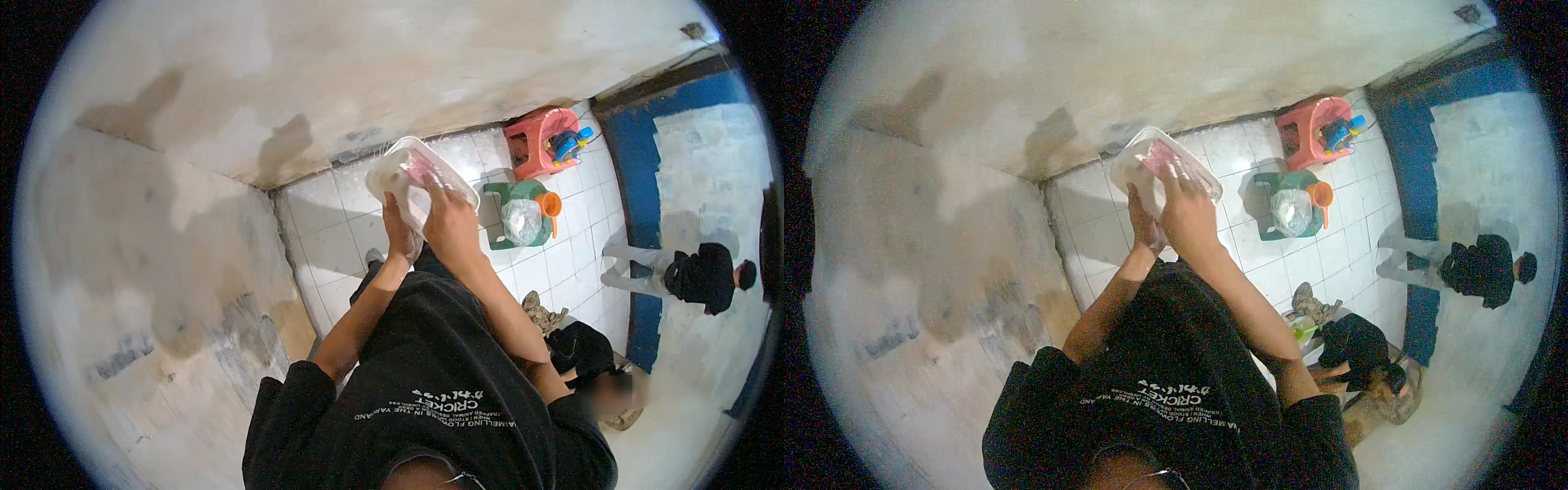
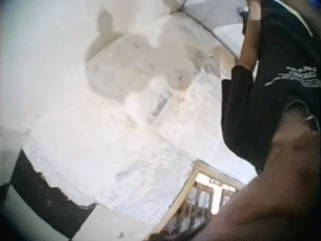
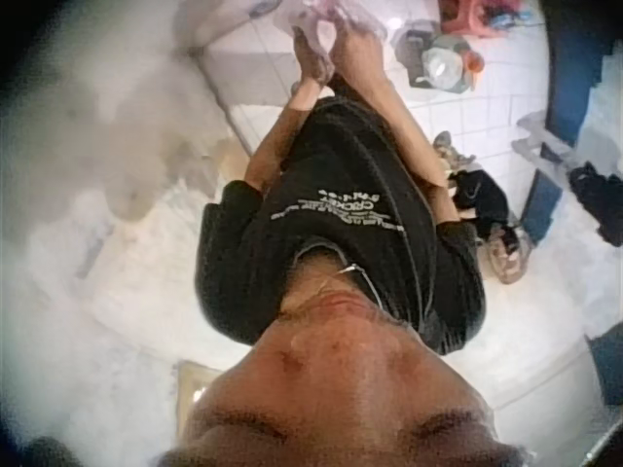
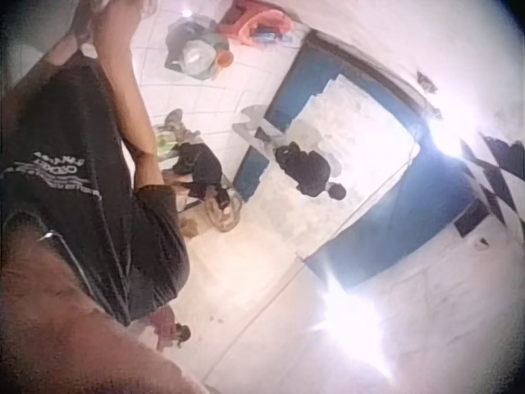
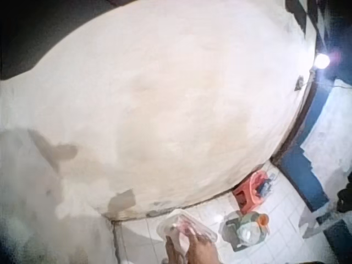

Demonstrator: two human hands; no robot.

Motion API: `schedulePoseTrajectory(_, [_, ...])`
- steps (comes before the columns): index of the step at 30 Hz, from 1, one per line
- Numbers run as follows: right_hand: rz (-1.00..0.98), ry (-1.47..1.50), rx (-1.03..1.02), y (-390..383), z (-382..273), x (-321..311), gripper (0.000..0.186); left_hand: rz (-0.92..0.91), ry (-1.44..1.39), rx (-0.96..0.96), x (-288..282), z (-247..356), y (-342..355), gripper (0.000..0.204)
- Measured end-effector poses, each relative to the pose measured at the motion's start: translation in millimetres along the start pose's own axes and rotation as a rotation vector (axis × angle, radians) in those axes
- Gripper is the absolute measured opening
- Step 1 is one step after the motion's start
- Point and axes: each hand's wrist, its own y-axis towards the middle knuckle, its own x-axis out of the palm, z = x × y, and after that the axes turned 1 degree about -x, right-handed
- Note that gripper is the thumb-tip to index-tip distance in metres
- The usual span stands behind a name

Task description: The person applies a white substance from a container to a wall using a red scraper, spreading the material over damaged sections of the wall surface.

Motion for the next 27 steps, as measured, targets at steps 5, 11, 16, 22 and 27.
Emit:
schedulePoseTrajectory(5, [0.023,0.015,-0.106,-10,6,30,0.055,-0.054,0.109,-0.061,-43,-9,18,0.065])
schedulePoseTrajectory(11, [0.045,0.005,-0.031,0,0,15,0.055,0.052,0.174,0.063,-3,7,5,0.062])
schedulePoseTrajectory(16, [0.097,0.018,-0.106,3,-2,26,0.054,0.007,0.076,-0.032,-8,12,8,0.061])
schedulePoseTrajectory(22, [0.025,0.046,-0.104,5,-2,13,0.049,0.025,0.185,0.109,-3,15,1,0.063])
schedulePoseTrajectory(27, [0.015,-0.006,-0.085,12,-2,6,0.044,-0.001,0.223,0.167,-5,13,3,0.063])
